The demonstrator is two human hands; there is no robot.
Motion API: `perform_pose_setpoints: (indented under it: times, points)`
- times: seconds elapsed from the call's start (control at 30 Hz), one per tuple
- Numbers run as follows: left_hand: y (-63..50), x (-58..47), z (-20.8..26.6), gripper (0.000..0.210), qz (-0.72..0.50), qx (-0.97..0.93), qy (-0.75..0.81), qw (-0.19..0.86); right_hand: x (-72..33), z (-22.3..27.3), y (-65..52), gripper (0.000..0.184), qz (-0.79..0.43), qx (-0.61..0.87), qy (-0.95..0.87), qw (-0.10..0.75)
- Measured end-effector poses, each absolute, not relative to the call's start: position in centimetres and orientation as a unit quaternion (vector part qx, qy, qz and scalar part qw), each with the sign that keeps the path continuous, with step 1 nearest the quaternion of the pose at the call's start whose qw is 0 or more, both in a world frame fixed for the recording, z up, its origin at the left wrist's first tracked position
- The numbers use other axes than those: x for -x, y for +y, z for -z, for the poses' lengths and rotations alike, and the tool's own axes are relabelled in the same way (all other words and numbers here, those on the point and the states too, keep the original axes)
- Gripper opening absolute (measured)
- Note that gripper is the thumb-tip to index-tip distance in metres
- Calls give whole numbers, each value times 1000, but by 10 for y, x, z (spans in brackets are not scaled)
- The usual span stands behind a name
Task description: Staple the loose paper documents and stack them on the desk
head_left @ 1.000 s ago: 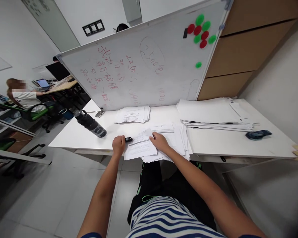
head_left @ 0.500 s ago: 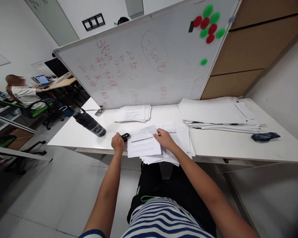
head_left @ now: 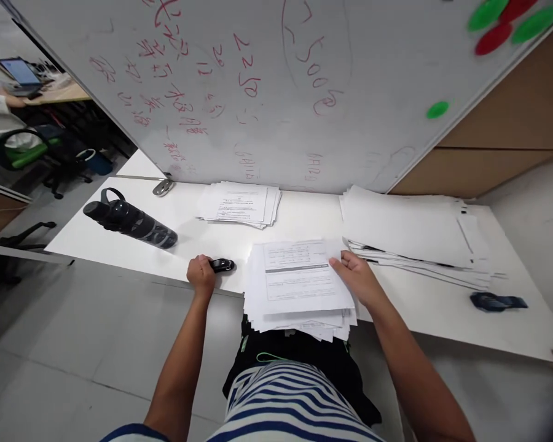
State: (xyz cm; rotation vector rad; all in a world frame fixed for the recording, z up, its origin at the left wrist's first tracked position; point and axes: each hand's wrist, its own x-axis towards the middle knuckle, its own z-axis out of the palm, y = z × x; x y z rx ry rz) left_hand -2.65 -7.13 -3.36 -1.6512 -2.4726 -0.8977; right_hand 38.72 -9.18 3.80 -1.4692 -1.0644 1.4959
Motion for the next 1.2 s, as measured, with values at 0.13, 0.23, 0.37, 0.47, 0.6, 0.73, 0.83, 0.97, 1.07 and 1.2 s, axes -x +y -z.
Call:
perform_pose_setpoints:
  times: [0.13, 0.23, 0.37, 0.47, 0.6, 0.73, 0.83, 0.97, 1.07, 1.2]
  points:
    - [-70, 28, 34, 47, 304, 523, -796, 23, -399, -21, -97, 42, -580, 578, -418, 393]
    - [-68, 28, 36, 48, 315, 516, -796, 30, -406, -14, -100, 41, -583, 562, -422, 407]
    - [-68, 25, 36, 49, 302, 531, -790, 47, -408, -8, -110, 43, -565, 556, -421, 441]
    - [-67, 23, 36, 46, 270, 546, -791, 63, -404, -6, -122, 45, -556, 553, -417, 459]
    - [-65, 22, 37, 46, 228, 557, -794, 88, -402, -8, -137, 49, -542, 561, -408, 475]
    - [-63, 23, 39, 47, 221, 562, -790, 109, -402, -11, -144, 49, -532, 562, -386, 502]
    - [-63, 24, 41, 49, 225, 564, -787, 116, -397, -16, -142, 48, -502, 585, -418, 481]
    - [-63, 25, 42, 51, 230, 564, -785, 113, -387, -27, -135, 55, -322, 718, -554, 272]
    - [-64, 24, 42, 53, 232, 567, -782, 114, -392, -30, -132, 62, -169, 792, -575, 116]
    - [-61, 22, 39, 55, 228, 569, -782, 115, -415, -17, -128, 60, -112, 823, -547, 99]
